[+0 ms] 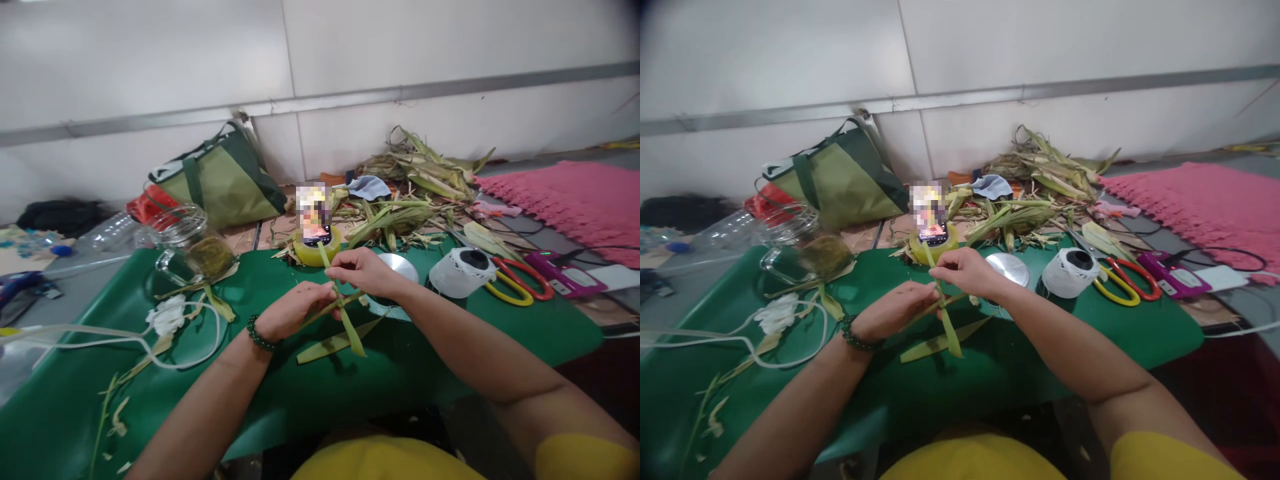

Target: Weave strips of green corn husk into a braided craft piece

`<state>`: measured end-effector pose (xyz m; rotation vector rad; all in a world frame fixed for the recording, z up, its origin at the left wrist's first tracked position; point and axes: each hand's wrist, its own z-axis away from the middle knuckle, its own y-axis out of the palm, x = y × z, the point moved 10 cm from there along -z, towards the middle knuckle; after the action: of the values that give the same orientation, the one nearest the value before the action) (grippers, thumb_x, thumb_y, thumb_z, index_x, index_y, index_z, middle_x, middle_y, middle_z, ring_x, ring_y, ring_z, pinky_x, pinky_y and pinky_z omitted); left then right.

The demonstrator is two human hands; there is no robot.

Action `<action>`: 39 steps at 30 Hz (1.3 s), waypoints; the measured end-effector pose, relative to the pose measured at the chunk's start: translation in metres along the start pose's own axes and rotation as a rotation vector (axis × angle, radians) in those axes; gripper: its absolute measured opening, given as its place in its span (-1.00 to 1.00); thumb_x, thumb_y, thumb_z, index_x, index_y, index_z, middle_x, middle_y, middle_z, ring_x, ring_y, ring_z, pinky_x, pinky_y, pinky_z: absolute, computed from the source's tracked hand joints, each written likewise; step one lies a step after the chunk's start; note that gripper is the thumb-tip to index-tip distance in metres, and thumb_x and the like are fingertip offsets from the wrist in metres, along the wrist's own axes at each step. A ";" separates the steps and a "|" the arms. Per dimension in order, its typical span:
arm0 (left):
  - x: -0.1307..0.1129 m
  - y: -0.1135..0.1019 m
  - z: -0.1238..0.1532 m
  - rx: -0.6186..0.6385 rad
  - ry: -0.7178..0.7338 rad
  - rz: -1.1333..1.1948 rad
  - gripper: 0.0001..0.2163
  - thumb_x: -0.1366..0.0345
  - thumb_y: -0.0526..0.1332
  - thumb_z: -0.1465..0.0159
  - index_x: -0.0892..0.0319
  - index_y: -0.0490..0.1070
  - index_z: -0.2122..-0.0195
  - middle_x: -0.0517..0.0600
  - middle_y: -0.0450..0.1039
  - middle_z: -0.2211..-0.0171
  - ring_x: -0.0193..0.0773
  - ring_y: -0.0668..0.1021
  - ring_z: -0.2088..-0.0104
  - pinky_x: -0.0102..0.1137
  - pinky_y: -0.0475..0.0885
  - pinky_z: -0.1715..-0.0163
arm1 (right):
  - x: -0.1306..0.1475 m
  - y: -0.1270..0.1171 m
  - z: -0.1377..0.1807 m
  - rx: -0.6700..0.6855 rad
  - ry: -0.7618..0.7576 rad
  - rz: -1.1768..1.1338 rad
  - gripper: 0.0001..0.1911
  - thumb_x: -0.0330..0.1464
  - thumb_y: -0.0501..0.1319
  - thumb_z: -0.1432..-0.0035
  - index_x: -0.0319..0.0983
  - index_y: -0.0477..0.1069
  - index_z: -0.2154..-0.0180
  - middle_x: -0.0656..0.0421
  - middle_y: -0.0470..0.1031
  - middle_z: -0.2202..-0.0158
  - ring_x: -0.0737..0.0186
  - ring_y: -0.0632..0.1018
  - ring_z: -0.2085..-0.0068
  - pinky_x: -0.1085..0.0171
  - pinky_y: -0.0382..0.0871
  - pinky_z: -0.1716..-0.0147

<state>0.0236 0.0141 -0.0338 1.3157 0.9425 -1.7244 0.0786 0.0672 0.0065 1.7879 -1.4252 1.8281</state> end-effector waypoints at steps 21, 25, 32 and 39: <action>0.016 0.003 -0.009 -0.038 -0.072 0.080 -0.81 0.26 0.38 0.07 0.31 0.50 0.54 -0.03 0.44 0.61 -0.38 0.40 0.54 -0.48 0.29 0.52 | 0.022 0.008 0.005 -0.147 -0.122 0.207 -0.76 -0.37 0.14 -0.12 -0.28 0.34 0.56 0.27 0.31 0.61 0.42 0.28 0.54 0.40 0.09 0.51; 0.019 0.007 -0.012 -0.050 -0.069 0.129 -0.79 0.30 0.41 0.16 0.30 0.46 0.55 -0.04 0.46 0.57 -0.38 0.41 0.53 -0.49 0.31 0.50 | 0.021 0.014 0.003 -0.140 -0.107 0.228 -0.77 -0.40 0.15 -0.11 -0.29 0.34 0.58 0.26 0.34 0.60 0.41 0.31 0.52 0.40 0.10 0.49; 0.024 -0.015 -0.009 -0.178 -0.120 0.207 -0.60 -0.04 0.30 0.02 0.28 0.46 0.56 -0.01 0.43 0.61 -0.36 0.43 0.55 -0.46 0.33 0.50 | 0.008 0.001 0.002 -0.009 -0.013 0.277 -0.58 -0.18 -0.03 -0.27 -0.26 0.43 0.47 0.19 0.44 0.50 0.33 0.38 0.45 0.37 0.10 0.47; 0.012 -0.021 -0.006 -0.161 -0.066 0.148 -0.71 0.11 0.37 0.06 0.27 0.48 0.60 -0.06 0.38 0.62 -0.39 0.38 0.53 -0.46 0.31 0.44 | 0.008 0.002 0.010 0.198 -0.072 0.455 -0.57 -0.14 0.06 -0.22 -0.28 0.42 0.54 0.21 0.36 0.59 0.37 0.30 0.53 0.36 0.01 0.53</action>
<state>0.0048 0.0273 -0.0443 1.1869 0.9030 -1.5369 0.0821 0.0557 0.0101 1.7345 -1.8596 2.2078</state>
